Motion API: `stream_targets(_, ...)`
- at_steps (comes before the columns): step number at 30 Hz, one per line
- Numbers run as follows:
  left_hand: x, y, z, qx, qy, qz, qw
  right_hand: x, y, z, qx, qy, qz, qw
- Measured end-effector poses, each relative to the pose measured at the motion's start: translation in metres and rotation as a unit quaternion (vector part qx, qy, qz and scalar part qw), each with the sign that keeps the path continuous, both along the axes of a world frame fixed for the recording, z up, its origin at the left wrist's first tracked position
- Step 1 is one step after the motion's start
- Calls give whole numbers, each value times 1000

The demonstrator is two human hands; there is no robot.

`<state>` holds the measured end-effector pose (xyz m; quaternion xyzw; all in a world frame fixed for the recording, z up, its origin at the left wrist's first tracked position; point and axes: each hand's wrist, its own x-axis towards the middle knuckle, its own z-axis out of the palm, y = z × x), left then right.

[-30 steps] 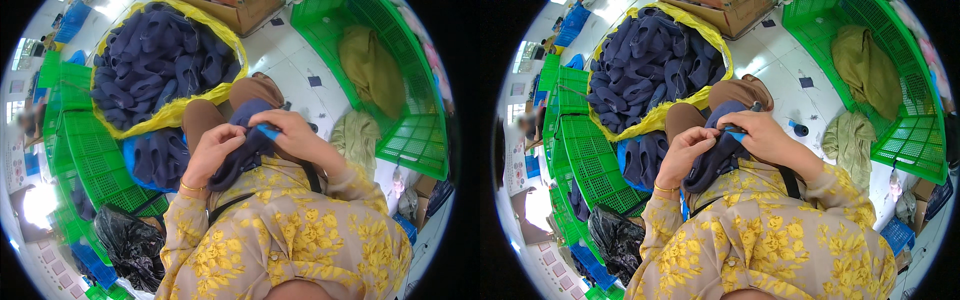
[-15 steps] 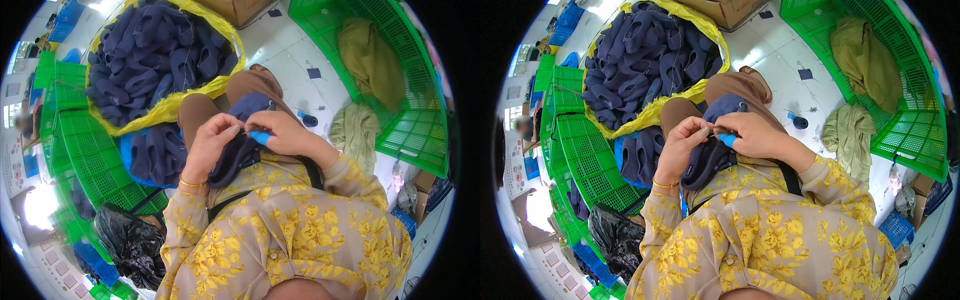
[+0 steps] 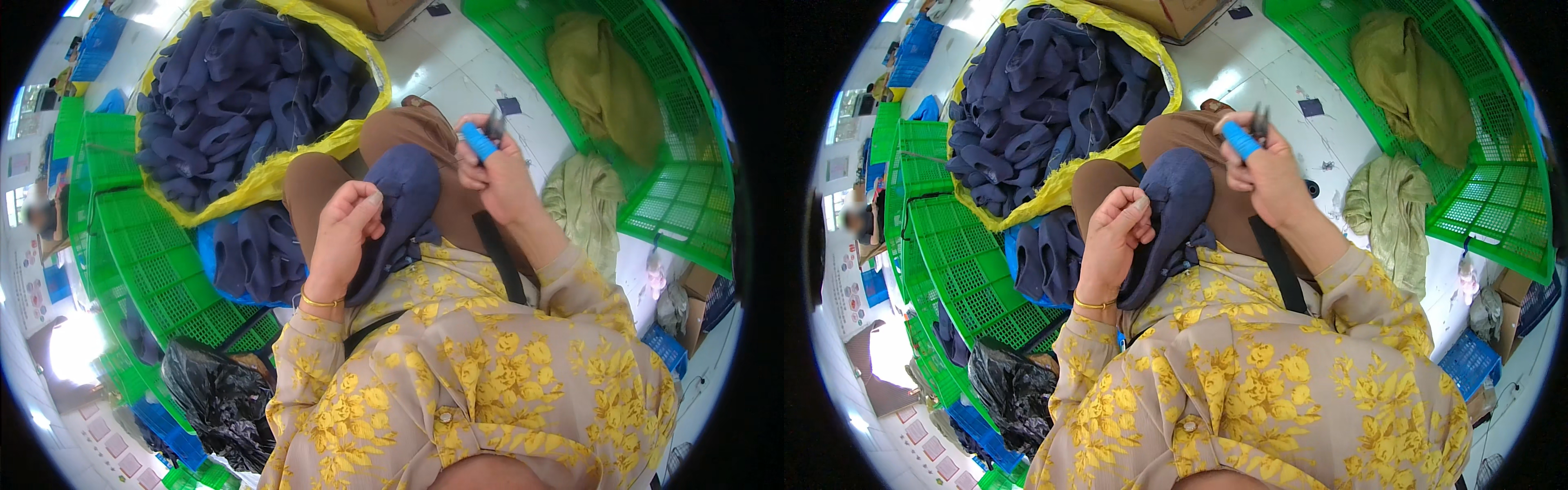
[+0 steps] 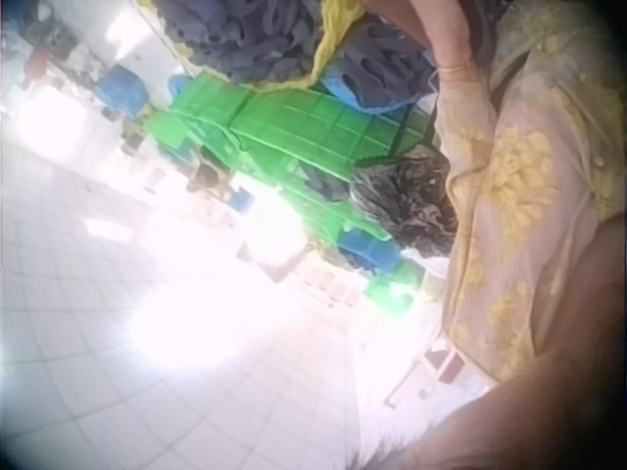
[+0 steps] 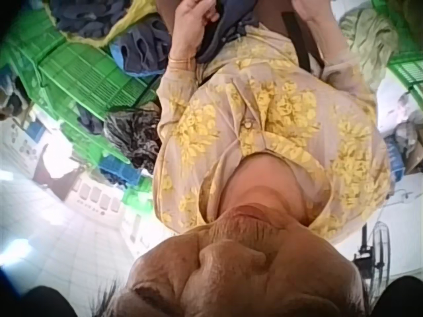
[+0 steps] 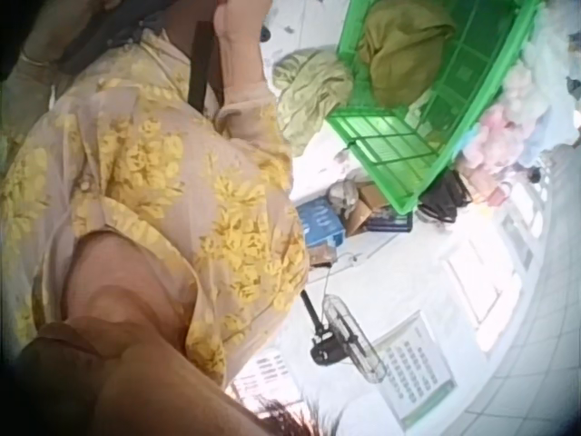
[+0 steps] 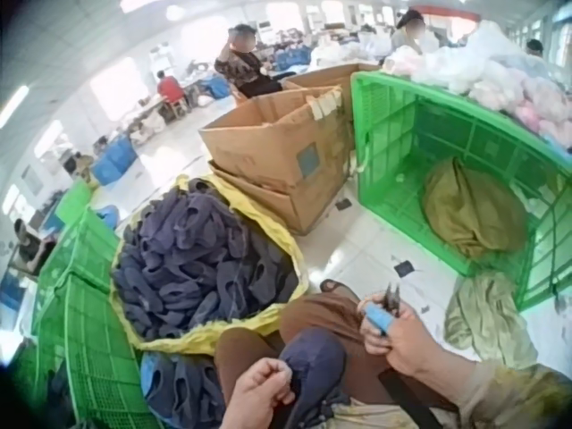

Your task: The person trims loose threads and excess fabric from a dark blue slip-on shoe using blue-handled scissors. The person holds the shoe in the left hand and uses the scissors in the right hand to snip small threads around the shoe's opening and edges.

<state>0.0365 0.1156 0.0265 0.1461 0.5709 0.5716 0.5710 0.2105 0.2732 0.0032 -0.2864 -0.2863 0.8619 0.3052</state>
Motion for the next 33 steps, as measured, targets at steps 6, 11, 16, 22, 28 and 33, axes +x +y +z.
stream_targets(6,1,3,6,-34,143,-41,988,42,28,-10,8,19,-63,998)
stream_targets(11,3,2,6,-22,310,-83,947,54,24,-9,8,11,-55,998)
stream_targets(16,10,8,3,97,556,-79,822,52,19,0,31,1,-39,999)
stream_targets(22,14,18,7,109,648,-107,746,62,33,42,122,-26,-66,990)
stream_targets(28,11,15,-1,102,623,-89,770,85,64,78,205,119,-93,967)
stream_targets(33,6,11,-4,8,451,-83,888,39,11,70,473,-363,148,790)
